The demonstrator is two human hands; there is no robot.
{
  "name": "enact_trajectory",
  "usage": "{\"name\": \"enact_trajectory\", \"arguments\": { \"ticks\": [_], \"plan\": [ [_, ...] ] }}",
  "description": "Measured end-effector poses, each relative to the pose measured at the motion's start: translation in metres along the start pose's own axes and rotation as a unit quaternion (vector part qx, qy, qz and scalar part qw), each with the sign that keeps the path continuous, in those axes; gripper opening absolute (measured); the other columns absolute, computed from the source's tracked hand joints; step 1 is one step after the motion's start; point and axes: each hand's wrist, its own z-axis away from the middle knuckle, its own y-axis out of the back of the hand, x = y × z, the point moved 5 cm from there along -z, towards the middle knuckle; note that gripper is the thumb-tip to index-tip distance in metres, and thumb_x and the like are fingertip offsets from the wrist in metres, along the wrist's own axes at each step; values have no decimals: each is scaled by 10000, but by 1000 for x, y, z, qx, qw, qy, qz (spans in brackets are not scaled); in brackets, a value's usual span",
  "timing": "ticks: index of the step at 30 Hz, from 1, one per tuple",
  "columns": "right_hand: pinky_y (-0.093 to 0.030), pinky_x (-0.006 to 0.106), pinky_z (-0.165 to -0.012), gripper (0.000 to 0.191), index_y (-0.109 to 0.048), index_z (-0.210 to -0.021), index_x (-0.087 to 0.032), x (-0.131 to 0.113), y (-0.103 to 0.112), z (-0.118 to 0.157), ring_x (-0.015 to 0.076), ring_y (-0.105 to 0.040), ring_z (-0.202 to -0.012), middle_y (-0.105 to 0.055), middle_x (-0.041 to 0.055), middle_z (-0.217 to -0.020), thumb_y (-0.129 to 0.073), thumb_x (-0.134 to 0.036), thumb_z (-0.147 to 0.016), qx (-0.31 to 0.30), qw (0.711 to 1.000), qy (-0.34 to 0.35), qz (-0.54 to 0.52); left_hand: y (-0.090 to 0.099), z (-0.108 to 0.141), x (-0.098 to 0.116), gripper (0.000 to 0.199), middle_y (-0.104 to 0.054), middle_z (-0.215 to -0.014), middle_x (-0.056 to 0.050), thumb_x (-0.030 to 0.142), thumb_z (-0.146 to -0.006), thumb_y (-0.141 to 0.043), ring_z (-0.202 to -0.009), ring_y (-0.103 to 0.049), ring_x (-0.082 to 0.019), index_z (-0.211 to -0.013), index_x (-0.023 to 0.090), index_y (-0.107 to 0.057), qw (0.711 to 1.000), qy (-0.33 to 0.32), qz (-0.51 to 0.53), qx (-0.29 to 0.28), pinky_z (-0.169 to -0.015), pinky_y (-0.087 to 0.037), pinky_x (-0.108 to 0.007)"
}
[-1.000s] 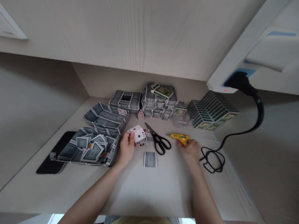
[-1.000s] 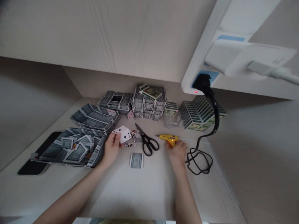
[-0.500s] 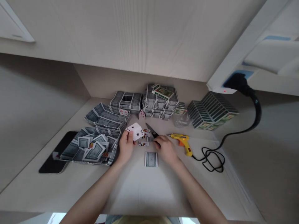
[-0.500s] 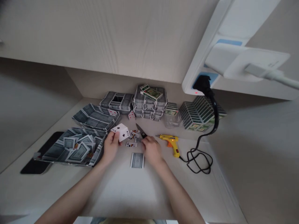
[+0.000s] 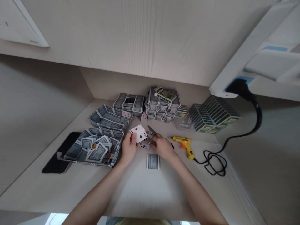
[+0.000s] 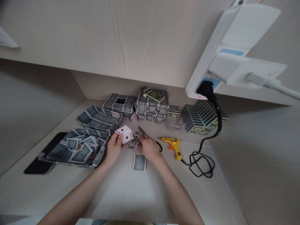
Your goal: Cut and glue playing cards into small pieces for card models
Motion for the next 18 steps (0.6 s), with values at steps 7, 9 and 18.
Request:
{"name": "enact_trajectory", "arguments": {
  "ticks": [7, 9, 18],
  "plan": [
    [-394, 235, -563, 206, -570, -708, -179, 27, 2, 1, 123, -512, -585, -557, -9, -638, -603, -383, -715, 75, 895, -77, -433, -1, -1, 0, 308, -481, -606, 38, 466, -774, -463, -452, -446, -66, -730, 161, -454, 999, 20, 25, -2, -398, -377, -174],
    [-397, 234, -535, 257, -521, -697, -188, 28, -4, 4, 118, -513, -545, -548, -23, -587, -617, -427, -689, 47, 815, -114, -566, -3, -1, -3, 310, -487, -611, 35, 465, -774, -464, -459, -450, -69, -749, 156, -469, 999, 21, 24, -11, -404, -380, -175],
    [-326, 193, -355, 339, -503, -893, -200, 21, -16, 25, 75, -454, -377, -544, -57, -551, -625, -435, -681, 0, 728, -138, -672, -10, 2, -10, 329, -543, -646, 15, 454, -797, -432, -495, -481, -91, -877, 153, -537, 998, -1, -33, -50, -439, -392, -188]
  ]
}}
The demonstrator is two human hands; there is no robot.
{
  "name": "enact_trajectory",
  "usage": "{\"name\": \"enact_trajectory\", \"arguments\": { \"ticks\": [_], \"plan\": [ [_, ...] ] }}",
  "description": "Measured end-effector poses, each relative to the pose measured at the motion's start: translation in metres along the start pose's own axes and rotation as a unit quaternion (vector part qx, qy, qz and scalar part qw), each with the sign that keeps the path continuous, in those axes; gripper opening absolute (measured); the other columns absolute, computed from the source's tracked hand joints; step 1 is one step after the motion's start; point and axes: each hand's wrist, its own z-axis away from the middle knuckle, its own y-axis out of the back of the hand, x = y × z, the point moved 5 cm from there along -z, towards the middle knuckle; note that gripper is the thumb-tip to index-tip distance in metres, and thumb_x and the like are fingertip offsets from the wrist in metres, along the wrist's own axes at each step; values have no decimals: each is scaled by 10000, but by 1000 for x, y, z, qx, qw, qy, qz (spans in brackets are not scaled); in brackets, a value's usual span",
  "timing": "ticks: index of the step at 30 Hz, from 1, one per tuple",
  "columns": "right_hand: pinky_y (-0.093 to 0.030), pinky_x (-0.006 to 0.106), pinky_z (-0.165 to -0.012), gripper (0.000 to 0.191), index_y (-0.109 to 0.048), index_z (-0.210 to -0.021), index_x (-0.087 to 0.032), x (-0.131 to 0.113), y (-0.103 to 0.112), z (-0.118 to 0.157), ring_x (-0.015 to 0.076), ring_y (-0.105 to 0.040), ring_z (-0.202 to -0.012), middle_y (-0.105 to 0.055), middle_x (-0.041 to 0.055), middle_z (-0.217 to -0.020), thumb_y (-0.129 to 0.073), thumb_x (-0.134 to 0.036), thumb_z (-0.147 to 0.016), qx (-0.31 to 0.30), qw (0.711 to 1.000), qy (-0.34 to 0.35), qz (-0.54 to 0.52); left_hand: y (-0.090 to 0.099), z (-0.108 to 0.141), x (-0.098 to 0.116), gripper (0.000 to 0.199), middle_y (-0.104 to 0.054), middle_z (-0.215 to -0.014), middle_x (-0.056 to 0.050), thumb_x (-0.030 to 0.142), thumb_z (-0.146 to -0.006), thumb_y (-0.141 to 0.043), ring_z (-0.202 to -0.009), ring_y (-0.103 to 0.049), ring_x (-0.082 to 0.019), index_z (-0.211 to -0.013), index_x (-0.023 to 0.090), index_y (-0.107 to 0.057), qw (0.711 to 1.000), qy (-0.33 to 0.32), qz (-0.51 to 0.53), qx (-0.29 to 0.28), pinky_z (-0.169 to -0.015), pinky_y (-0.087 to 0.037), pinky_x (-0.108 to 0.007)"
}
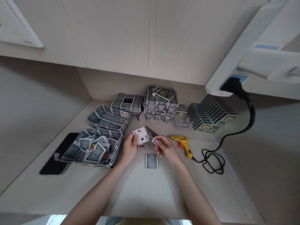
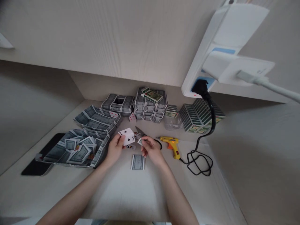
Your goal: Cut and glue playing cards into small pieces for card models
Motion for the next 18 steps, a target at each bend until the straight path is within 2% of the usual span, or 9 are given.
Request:
{"name": "enact_trajectory", "arguments": {
  "ticks": [3, 6, 10, 18],
  "plan": [
    [-365, 207, -377, 395, -521, -985, -184, 7, 3, 1, 78, -488, -418, -576, -26, -640, -616, -424, -686, -33, 999, -7, 18, -3, 2, 0, 329, -559, -642, 11, 447, -811, -406, -501, -493, -103, -890, 157, -541, 999, -7, -47, -24, -448, -388, -196],
    [-358, 209, -382, 394, -486, -1025, -186, 8, 7, 3, 72, -471, -409, -548, -38, -630, -583, -417, -721, -61, 997, -3, 41, -7, 4, 2, 280, -588, -669, -4, 404, -817, -409, -559, -529, -120, -856, 164, -548, 993, -21, -107, -47, -483, -390, -199],
    [-317, 197, -376, 328, -397, -985, -210, 4, 12, 5, 59, -406, -377, -468, -87, -570, -536, -405, -761, -46, 994, 32, 90, -11, 7, 7, 216, -607, -684, -14, 339, -823, -418, -629, -556, -129, -800, 172, -553, 981, -61, -176, -60, -548, -398, -203],
    [-311, 207, -401, 310, -326, -1040, -223, 1, 12, 6, 73, -382, -394, -438, -91, -571, -478, -340, -798, -26, 987, 67, 144, -17, 15, 13, 218, -621, -723, -19, 316, -850, -389, -704, -571, -133, -877, 181, -558, 966, -120, -206, -99, -631, -423, -219]
  ]
}}
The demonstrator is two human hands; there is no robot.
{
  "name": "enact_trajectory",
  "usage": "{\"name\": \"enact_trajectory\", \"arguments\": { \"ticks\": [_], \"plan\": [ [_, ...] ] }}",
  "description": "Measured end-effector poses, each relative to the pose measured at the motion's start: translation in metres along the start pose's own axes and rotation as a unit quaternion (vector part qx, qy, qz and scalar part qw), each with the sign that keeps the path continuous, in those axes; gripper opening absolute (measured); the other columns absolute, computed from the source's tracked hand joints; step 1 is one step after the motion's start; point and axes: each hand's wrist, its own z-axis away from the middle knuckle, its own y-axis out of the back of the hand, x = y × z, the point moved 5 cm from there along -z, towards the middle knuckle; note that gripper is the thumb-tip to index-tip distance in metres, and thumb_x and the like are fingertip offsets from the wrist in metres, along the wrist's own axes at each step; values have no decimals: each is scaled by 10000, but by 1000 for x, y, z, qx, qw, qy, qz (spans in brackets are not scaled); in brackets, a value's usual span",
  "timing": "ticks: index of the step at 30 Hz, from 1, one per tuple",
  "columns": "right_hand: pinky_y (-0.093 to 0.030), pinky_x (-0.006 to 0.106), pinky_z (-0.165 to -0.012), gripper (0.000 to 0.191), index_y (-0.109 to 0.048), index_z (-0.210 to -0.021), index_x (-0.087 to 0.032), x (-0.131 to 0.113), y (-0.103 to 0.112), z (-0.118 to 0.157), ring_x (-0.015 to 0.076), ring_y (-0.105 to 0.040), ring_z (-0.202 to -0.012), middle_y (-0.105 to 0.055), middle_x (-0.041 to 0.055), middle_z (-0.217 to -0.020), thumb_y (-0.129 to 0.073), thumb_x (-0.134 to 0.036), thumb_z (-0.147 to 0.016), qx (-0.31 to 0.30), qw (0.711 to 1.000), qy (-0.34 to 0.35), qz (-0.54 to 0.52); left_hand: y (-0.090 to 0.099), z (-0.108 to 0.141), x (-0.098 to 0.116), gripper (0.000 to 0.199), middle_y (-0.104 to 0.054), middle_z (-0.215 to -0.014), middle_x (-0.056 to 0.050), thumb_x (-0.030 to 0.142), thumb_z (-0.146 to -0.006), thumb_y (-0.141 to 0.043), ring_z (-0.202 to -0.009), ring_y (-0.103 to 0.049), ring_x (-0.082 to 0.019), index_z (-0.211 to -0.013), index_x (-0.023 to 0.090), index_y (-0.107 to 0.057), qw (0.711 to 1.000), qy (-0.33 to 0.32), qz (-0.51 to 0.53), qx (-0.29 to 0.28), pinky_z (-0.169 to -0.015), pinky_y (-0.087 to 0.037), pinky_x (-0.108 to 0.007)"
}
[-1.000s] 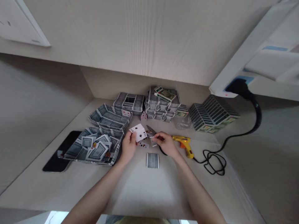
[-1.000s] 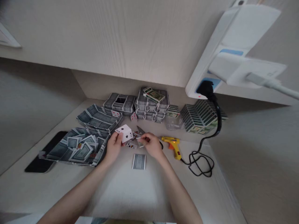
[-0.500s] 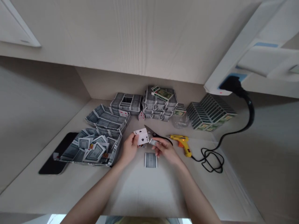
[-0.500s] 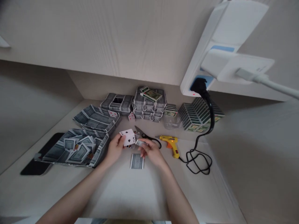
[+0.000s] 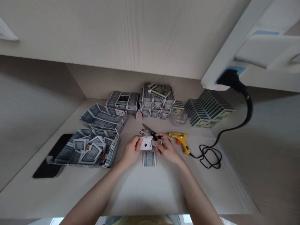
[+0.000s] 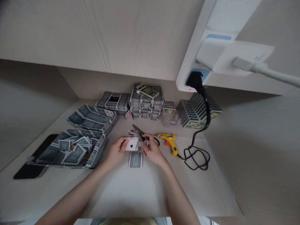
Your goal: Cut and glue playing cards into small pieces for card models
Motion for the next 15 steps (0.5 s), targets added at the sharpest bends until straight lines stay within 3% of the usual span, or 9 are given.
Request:
{"name": "enact_trajectory", "arguments": {
  "ticks": [15],
  "plan": [
    [-331, 224, -457, 259, -354, -1049, -220, -1, 0, 3, 90, -397, -448, -418, -77, -592, -444, -280, -814, -22, 999, 23, 38, -6, 2, 2, 228, -626, -804, -33, 320, -845, -401, -731, -557, -125, -855, 166, -569, 998, -11, 60, -31, -637, -428, -213]
  ]
}}
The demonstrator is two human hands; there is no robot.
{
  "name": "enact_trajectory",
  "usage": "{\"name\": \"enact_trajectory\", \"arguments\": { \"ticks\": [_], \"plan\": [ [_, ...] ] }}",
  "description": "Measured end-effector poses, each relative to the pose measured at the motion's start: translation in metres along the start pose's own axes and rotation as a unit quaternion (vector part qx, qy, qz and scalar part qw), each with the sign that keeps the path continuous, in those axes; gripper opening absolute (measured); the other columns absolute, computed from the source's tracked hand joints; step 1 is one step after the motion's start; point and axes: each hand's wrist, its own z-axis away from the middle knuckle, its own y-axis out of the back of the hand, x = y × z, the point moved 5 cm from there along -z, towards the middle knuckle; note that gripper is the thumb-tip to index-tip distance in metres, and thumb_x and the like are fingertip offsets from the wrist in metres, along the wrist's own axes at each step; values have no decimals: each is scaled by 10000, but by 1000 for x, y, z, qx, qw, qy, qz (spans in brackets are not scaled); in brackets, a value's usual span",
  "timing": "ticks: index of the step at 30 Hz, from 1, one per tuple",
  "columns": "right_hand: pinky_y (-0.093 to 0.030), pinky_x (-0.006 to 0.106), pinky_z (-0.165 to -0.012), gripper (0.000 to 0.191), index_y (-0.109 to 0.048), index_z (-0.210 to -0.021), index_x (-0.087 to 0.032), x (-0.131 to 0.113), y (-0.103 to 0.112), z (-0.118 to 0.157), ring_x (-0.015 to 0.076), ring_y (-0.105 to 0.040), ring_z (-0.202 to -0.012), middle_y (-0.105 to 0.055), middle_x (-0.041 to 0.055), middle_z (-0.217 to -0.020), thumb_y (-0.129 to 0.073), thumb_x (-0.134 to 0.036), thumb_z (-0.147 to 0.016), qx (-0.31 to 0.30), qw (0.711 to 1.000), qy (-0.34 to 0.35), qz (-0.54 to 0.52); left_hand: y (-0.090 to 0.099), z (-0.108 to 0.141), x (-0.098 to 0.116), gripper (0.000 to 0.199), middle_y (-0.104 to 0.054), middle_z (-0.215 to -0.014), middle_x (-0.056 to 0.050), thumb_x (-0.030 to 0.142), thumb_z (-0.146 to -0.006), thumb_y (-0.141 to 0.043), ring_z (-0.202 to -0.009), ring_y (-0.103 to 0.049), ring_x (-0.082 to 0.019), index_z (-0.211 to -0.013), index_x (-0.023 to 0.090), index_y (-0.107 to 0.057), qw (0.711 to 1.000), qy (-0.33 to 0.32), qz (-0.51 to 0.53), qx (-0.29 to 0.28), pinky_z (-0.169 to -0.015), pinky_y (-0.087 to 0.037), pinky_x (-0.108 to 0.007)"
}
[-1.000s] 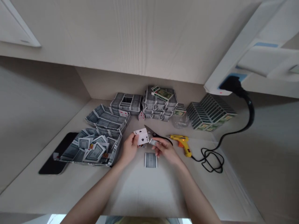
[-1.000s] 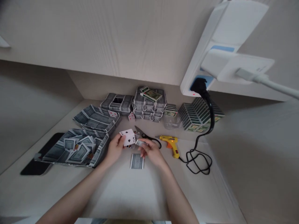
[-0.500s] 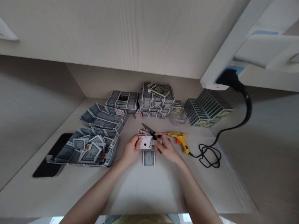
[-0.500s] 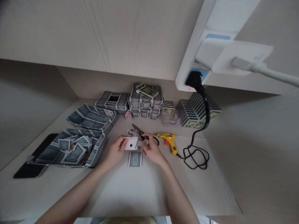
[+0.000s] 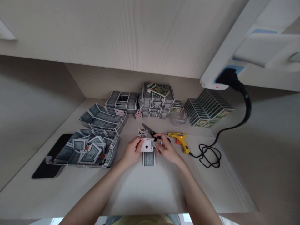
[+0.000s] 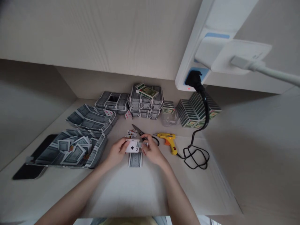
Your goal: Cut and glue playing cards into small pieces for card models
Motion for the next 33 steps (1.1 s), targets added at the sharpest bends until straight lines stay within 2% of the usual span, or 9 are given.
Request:
{"name": "enact_trajectory", "arguments": {
  "ticks": [8, 11, 14, 17, 19, 21, 25, 29, 33],
  "plan": [
    [-354, 233, -498, 228, -347, -1032, -235, 2, -1, 3, 110, -422, -525, -467, -33, -694, -416, -220, -815, 12, 999, 1, 47, -4, 2, 4, 342, -611, -746, -29, 427, -794, -456, -657, -531, -127, -897, 137, -607, 983, 57, 163, -62, -584, -424, -218],
    [-357, 242, -520, 188, -341, -988, -232, -2, -1, 5, 114, -418, -536, -458, -32, -699, -409, -206, -815, 15, 997, 14, 69, -6, 4, 7, 370, -631, -800, -49, 437, -761, -486, -688, -565, -152, -934, 130, -599, 952, 113, 273, -80, -593, -454, -248],
    [-341, 247, -531, 144, -334, -928, -228, -8, 0, 7, 123, -407, -545, -416, -44, -659, -403, -189, -808, 36, 991, 29, 123, -13, 6, 7, 422, -635, -819, -79, 471, -745, -458, -672, -598, -189, -942, 121, -587, 902, 165, 387, -99, -527, -477, -288],
    [-341, 261, -562, 128, -321, -878, -222, -12, 0, 8, 135, -424, -583, -411, -32, -687, -405, -173, -794, 63, 980, 39, 183, -20, 6, 3, 498, -640, -806, -101, 539, -760, -382, -649, -604, -199, -914, 114, -592, 875, 205, 426, -104, -502, -483, -309],
    [-346, 274, -587, 126, -309, -859, -221, -13, -1, 8, 146, -443, -617, -425, -16, -723, -399, -165, -791, 69, 975, 43, 207, -21, 6, -1, 474, -641, -799, -95, 528, -756, -406, -649, -598, -188, -899, 118, -596, 874, 234, 415, -94, -505, -484, -302],
    [-350, 284, -603, 120, -302, -856, -221, -13, -3, 8, 157, -459, -646, -438, -3, -749, -389, -163, -796, 63, 973, 46, 217, -20, 5, -3, 368, -638, -810, -81, 433, -715, -510, -672, -590, -178, -891, 123, -602, 877, 249, 401, -87, -523, -486, -289],
    [-359, 294, -623, 103, -306, -867, -222, -15, -7, 9, 167, -477, -675, -451, 9, -772, -375, -170, -810, 46, 973, 62, 217, -19, 3, -2, 271, -634, -782, -56, 287, -641, -601, -696, -575, -155, -857, 125, -626, 896, 245, 356, -101, -602, -478, -267],
    [-360, 294, -623, 90, -310, -872, -224, -16, -10, 11, 168, -473, -661, -448, 7, -760, -362, -172, -821, 27, 971, 61, 228, -14, 1, -2, 262, -627, -724, -42, 343, -668, -613, -645, -543, -121, -798, 117, -642, 931, 208, 282, -100, -569, -429, -216],
    [-362, 294, -628, 84, -315, -863, -225, -14, -12, 12, 174, -470, -682, -441, 6, -745, -364, -172, -819, 29, 972, 66, 222, -10, 0, -1, 284, -616, -661, -25, 389, -662, -619, -594, -520, -112, -731, 114, -640, 945, 190, 245, -105, -535, -400, -206]
  ]
}}
